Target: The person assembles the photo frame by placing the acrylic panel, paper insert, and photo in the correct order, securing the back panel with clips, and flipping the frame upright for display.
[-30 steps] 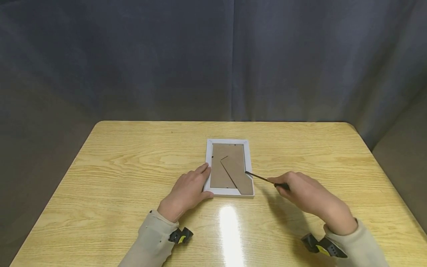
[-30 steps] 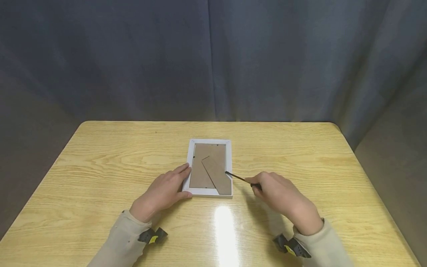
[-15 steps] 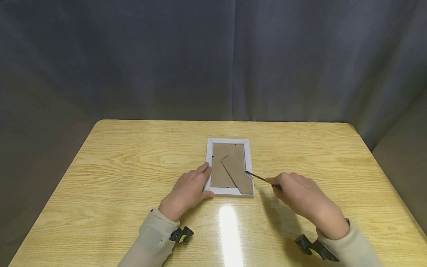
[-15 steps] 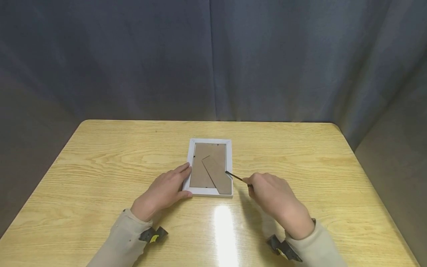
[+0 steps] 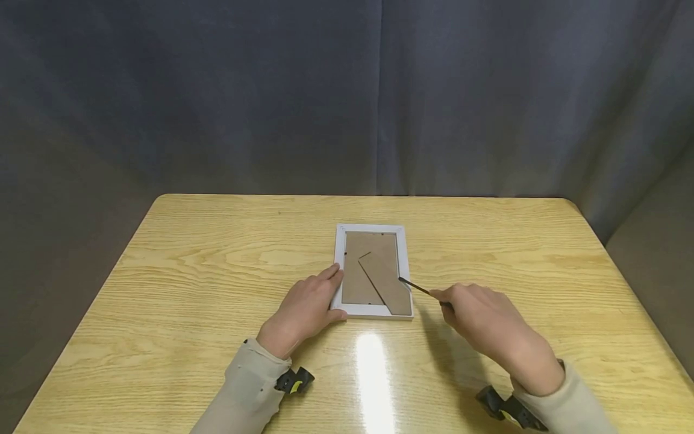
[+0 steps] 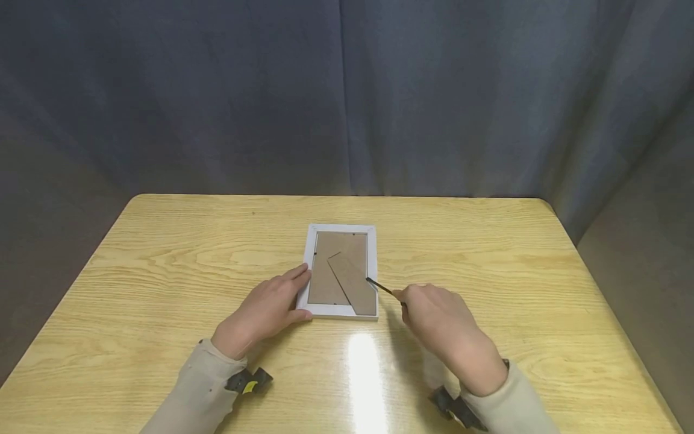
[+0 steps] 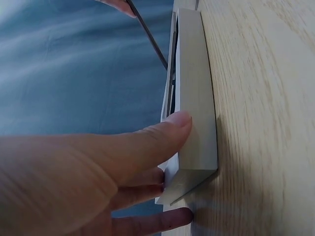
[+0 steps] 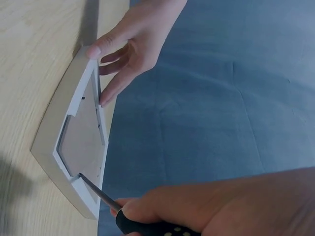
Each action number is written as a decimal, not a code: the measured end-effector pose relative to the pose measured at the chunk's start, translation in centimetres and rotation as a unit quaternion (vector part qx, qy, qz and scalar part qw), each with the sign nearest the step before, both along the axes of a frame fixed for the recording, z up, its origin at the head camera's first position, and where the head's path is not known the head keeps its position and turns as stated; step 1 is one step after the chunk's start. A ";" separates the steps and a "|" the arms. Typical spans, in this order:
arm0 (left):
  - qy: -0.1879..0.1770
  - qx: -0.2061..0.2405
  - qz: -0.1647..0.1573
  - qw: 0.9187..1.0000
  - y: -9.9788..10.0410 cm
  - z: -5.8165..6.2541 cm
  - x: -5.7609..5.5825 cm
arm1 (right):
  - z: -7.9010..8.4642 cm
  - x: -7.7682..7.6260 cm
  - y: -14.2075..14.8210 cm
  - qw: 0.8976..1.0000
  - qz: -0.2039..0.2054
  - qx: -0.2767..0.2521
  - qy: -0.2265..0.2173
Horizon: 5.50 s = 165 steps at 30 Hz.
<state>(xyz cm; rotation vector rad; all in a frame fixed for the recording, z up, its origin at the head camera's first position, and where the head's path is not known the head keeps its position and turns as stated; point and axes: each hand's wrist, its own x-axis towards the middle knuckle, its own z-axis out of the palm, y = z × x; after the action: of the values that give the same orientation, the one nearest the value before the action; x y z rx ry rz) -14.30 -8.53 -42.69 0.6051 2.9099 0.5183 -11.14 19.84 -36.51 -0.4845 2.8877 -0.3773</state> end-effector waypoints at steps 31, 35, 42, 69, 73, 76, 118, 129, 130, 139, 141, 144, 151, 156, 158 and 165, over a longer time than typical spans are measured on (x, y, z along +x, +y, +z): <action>-0.031 0.017 0.005 0.999 -0.5 0.1 -0.1 | -0.6 -1.1 1.9 0.999 0.008 -0.038 -0.025; -0.036 0.022 0.007 0.999 -0.5 0.2 -0.2 | -0.7 -1.1 2.0 0.999 0.010 -0.040 -0.016; -0.034 0.020 0.010 0.999 -0.5 0.2 -0.2 | -0.8 -1.3 1.8 0.998 0.013 -0.053 0.008; -0.001 -0.014 0.017 1.000 0.0 -0.3 0.0 | -2.0 -0.7 0.1 0.996 0.046 -0.077 0.010; -0.001 -0.011 0.021 1.000 0.1 -0.3 0.0 | -1.8 -0.2 0.3 0.996 0.058 -0.073 0.009; -0.003 -0.008 0.022 1.000 0.1 -0.2 0.1 | -1.8 0.0 0.3 0.996 0.060 -0.066 0.012; 0.001 -0.009 0.021 1.000 0.1 -0.3 0.1 | -1.4 1.5 0.4 0.995 0.079 -0.059 0.021; 0.001 -0.007 0.022 1.000 0.1 -0.3 0.1 | -2.1 1.2 0.2 0.994 0.093 -0.057 0.029; 0.001 -0.007 0.022 1.000 0.1 -0.3 0.1 | -2.1 1.2 0.2 0.994 0.094 -0.056 0.030; 0.002 -0.006 0.020 1.000 0.1 -0.4 0.1 | -2.3 1.0 -0.2 0.993 0.091 -0.059 0.038; 0.003 -0.005 0.020 1.000 0.1 -0.4 0.1 | -2.3 1.0 -0.2 0.994 0.087 -0.059 0.037; 0.005 -0.005 0.019 1.000 0.1 -0.4 0.1 | -2.2 1.1 -0.1 0.994 0.083 -0.056 0.034; 0.006 -0.002 0.020 1.000 0.1 -0.4 0.1 | -1.9 1.2 0.2 0.995 0.077 -0.049 0.028; 0.005 -0.004 0.018 1.000 0.1 -0.4 0.1 | -1.9 1.3 0.2 0.996 0.075 -0.046 0.029; 0.005 -0.003 0.018 1.000 0.1 -0.3 0.1 | -1.9 1.3 0.1 0.996 0.075 -0.043 0.030; 0.008 -0.003 0.016 1.000 0.1 -0.4 0.0 | -1.9 1.2 0.0 0.996 0.071 -0.050 0.018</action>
<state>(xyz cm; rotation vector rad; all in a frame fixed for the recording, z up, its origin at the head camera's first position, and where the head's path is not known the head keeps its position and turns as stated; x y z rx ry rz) -14.25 -8.48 -43.05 0.5656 2.9406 0.5103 -9.91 19.85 -38.39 -0.7151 2.8561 -0.4970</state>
